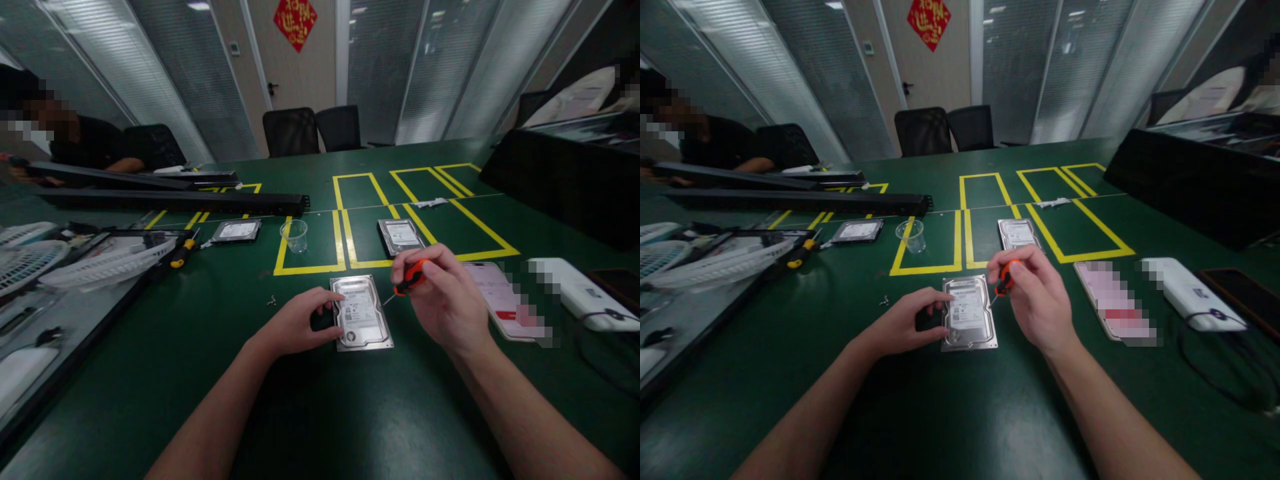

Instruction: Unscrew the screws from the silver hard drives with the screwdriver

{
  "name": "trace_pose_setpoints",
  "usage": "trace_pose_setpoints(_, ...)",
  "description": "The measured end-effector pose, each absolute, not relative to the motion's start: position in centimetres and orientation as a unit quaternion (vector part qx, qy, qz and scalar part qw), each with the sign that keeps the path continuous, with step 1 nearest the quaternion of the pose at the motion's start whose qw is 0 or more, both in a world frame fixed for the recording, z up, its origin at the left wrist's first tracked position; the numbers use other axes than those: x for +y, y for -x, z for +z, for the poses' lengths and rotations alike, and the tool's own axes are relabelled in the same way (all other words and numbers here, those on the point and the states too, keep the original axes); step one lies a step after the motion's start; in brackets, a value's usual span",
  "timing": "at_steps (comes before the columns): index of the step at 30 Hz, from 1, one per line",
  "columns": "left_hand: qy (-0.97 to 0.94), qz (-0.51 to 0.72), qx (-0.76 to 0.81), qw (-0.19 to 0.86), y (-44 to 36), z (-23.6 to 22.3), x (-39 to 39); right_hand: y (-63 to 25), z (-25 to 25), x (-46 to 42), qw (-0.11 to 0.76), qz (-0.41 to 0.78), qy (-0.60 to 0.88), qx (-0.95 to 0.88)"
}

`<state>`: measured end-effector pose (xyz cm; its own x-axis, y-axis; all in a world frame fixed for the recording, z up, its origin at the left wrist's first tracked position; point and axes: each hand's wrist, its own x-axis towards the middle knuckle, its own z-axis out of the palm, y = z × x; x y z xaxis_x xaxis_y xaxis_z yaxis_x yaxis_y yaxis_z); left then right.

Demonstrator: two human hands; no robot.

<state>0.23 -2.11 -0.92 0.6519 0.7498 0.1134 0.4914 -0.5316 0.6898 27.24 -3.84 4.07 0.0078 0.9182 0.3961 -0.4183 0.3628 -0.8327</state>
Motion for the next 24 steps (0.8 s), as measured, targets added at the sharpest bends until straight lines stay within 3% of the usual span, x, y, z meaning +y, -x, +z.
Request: trace_pose_setpoints(24,-0.853,0.205,0.359,0.319,-0.23,-0.85,-2.19,-27.35,3.96,-3.87,0.66,0.527,0.244,-0.476)
